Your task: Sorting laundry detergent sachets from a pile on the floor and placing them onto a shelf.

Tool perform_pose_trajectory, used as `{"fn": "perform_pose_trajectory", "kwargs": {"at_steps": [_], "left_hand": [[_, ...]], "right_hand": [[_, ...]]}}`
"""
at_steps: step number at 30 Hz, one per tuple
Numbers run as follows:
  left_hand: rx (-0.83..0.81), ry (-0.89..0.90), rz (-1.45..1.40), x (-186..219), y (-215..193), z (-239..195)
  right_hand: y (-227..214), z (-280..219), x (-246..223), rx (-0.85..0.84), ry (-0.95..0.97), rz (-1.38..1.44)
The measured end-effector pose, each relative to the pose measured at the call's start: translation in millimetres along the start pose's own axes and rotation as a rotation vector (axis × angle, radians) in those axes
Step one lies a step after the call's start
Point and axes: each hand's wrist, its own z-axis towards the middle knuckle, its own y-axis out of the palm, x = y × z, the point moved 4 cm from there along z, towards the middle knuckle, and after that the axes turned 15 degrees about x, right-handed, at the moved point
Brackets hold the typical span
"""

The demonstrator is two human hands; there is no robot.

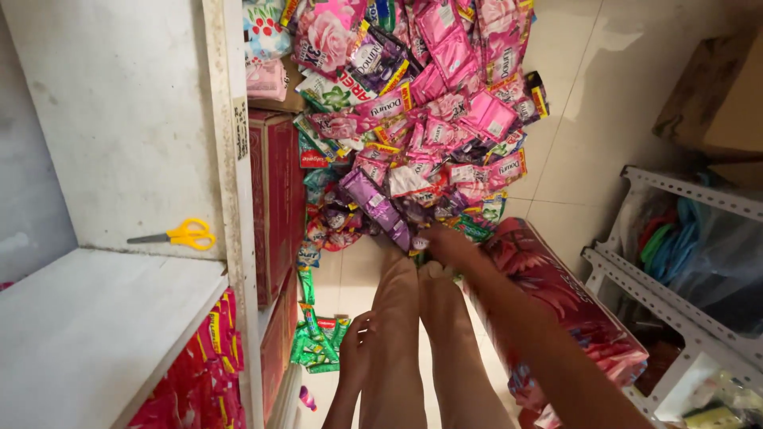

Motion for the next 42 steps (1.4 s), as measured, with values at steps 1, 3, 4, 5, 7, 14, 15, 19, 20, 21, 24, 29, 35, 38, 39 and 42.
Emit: {"fn": "perform_pose_trajectory", "kwargs": {"at_steps": [1, 3, 4, 5, 7, 14, 15, 19, 20, 21, 24, 29, 35, 38, 39, 42], "left_hand": [[0.004, -0.003, -0.001, -1, 0, 2], [0.011, -0.005, 0.000, -2, 0, 6], [0.015, -0.009, 0.003, -2, 0, 6], [0.019, -0.011, 0.006, -2, 1, 9], [0.015, 0.006, -0.010, -3, 1, 13], [0.039, -0.032, -0.027, 18, 1, 16], [0.043, -0.024, -0.026, 22, -1, 17], [0.047, 0.023, -0.093, 26, -4, 25], [0.039, 0.040, -0.125, 25, -4, 27], [0.043, 0.048, -0.123, 21, -5, 29], [0.058, 0.029, -0.176, 14, -6, 39], [0.088, -0.015, -0.204, 2, -12, 43], [0.105, -0.106, -0.131, -14, -2, 44], [0.037, -0.041, -0.138, -22, 3, 46], [0.031, -0.037, -0.134, -16, 5, 46], [0.016, -0.103, -0.120, -8, 13, 44]], "right_hand": [[-14, 11, 9, -0.006, -0.028, -0.026], [-42, 31, 19, -0.013, -0.059, -0.049], [-56, 40, 23, -0.024, 0.027, -0.105], [-70, 49, 27, -0.035, 0.112, -0.161], [-71, 65, 40, 0.051, 0.084, -0.164], [-87, 146, -41, 0.175, -0.114, -0.273], [-95, 170, -62, 0.183, -0.119, -0.270], [-139, 259, -155, 0.356, -0.294, -0.363], [-151, 280, -177, 0.392, -0.305, -0.358], [-156, 291, -197, 0.399, -0.308, -0.354], [-163, 318, -240, 0.422, -0.303, -0.391], [-87, 316, -192, 0.292, -0.230, -0.555], [-27, 249, -93, 0.324, -0.391, -0.545], [-7, 219, -43, 0.170, -0.262, -0.453], [-8, 212, -35, 0.176, -0.256, -0.455], [-8, 194, -15, 0.057, -0.279, -0.554]]}}
